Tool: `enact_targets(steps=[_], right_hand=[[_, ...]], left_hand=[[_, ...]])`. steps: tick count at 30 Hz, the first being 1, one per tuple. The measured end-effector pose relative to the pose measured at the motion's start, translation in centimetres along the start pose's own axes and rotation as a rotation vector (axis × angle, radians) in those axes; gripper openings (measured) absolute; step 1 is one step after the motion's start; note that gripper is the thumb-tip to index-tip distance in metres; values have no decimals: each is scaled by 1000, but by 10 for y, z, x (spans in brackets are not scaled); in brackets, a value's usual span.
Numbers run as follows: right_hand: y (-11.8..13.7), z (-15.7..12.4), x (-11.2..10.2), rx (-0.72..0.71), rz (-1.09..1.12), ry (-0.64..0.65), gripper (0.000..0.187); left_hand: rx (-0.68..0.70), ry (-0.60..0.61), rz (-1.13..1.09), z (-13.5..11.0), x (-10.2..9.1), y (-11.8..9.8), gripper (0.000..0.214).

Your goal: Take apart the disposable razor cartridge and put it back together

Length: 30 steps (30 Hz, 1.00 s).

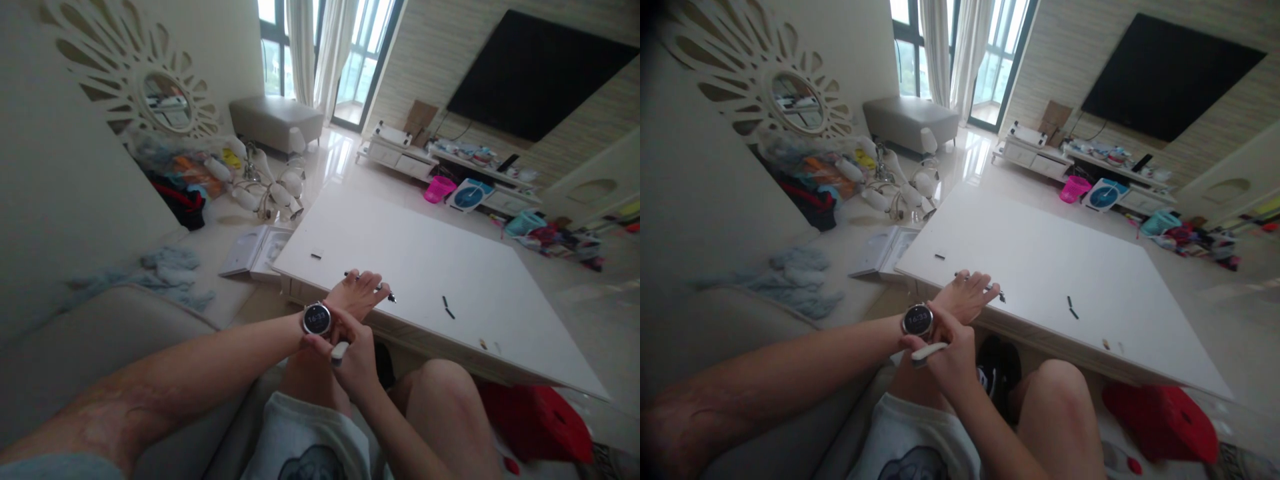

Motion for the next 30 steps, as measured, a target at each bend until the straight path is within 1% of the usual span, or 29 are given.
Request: enact_targets(steps=[2, 4, 7, 10, 16, 21, 30], right_hand=[[2, -4, -3, -47, -33, -16, 56], [5, -8, -8, -131, -81, -32, 58], [13, -16, -19, -276, -167, -26, 55], [19, -21, -27, -362, -254, -16, 52], [21, -22, -30, -402, -328, -9, 42], [24, -22, -31, -422, -334, 43, 34], [32, -17, -38, -499, -416, 10, 28]], left_hand=[[8, 11, -12, 0, -3, -3, 33], [17, 9, -24, -1, -7, -5, 30], [44, 9, -34, -2, -12, -10, 26], [78, 12, -42, -3, -14, -14, 25], [92, 8, -91, -4, -16, -16, 25], [94, 23, -115, -4, -16, -16, 26], [116, 8, -118, -5, -12, -21, 25]])
Point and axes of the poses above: each hand's wrist, its own z-axis towards the middle knuckle, its own x-axis out of the palm, y = z × x, the point moved 4 cm from there along z, towards the middle knuckle, and after that the axes turned 4 degrees about y, right-handed, at the moved point
